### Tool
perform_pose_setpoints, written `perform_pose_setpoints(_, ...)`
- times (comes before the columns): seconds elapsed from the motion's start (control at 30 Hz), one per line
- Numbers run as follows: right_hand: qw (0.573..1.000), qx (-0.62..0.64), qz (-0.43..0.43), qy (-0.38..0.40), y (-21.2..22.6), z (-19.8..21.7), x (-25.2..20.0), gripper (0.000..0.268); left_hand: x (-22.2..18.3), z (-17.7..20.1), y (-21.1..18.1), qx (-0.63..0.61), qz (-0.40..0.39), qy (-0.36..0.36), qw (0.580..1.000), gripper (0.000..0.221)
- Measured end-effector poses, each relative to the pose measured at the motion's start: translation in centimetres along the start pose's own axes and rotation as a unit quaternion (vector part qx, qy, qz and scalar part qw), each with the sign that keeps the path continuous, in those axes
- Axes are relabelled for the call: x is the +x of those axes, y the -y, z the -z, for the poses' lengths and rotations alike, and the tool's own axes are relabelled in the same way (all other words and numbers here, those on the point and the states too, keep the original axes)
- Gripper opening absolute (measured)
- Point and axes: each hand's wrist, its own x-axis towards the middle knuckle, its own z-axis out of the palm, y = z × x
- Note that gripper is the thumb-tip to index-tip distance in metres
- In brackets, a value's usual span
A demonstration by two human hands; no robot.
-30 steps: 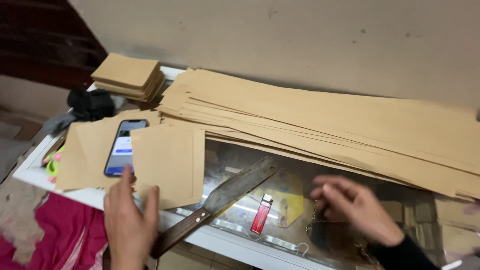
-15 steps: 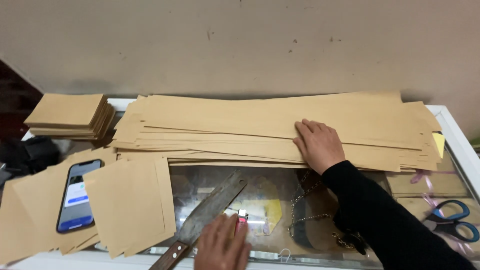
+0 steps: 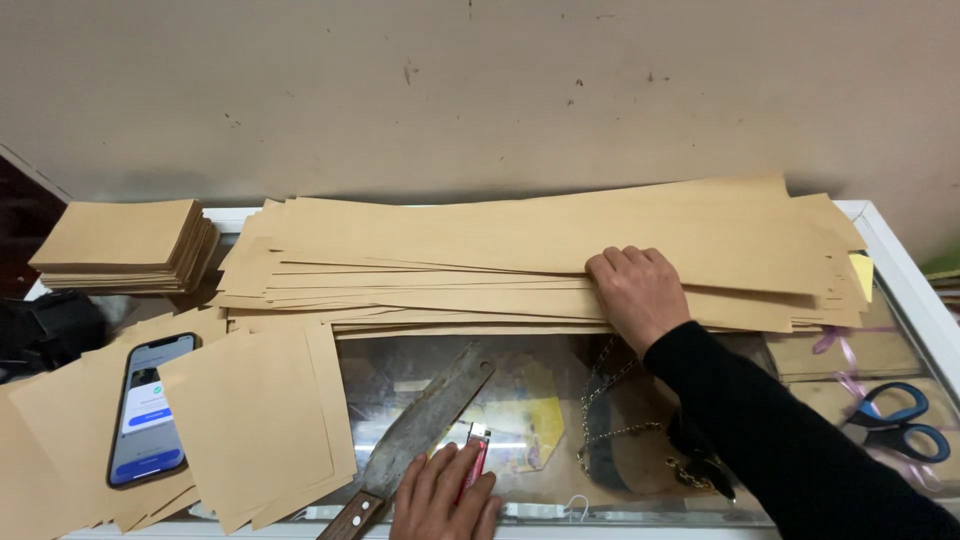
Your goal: Folding long strips of brown paper and cutting them into smaller rectangular pieces using a large knife
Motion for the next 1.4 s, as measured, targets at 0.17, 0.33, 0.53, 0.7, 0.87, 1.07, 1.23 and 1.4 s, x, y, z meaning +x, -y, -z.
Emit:
perform_pose_setpoints(0.17,0.970,0.206,-0.125,0.032,0.8,4.5,-1.0,0.024,0.1,0.0,0.2,-0.011,0.002,-0.019,1.000,0.019)
perform_pose_setpoints(0.33,0.847,0.336,-0.409,0.053,-7.6,4.2,-7.4,0.037,1.2,-0.5,-0.8,0.006,0.011,-0.056,0.998,0.019)
perform_pose_setpoints(0.53,0.765,0.221,-0.592,0.126,-18.0,1.6,-14.9,0.083,4.4,-2.5,-5.8,-0.034,0.030,-0.070,0.997,0.018)
perform_pose_setpoints(0.7,0.701,0.304,-0.626,0.153,-21.7,-4.3,-17.5,0.068,6.4,-3.5,-10.3,-0.050,0.005,-0.038,0.998,0.017)
perform_pose_setpoints(0.87,0.491,0.561,-0.659,0.099,-19.2,3.8,-15.1,0.023,8.0,-3.3,-14.5,-0.141,0.090,-0.009,0.986,0.018)
perform_pose_setpoints(1.07,0.338,0.703,-0.610,0.138,-16.6,7.7,-20.8,0.017,14.1,-5.1,-20.3,-0.532,0.397,0.125,0.738,0.031)
perform_pose_setpoints(1.23,0.339,0.749,-0.540,0.179,-15.3,11.4,-26.2,0.039,21.8,-6.0,-23.4,-0.669,0.582,0.149,0.438,0.038)
perform_pose_setpoints(1.4,0.221,0.710,-0.623,0.241,-14.3,18.5,-24.0,0.056,24.1,-6.3,-23.7,-0.621,0.693,-0.017,0.365,0.043)
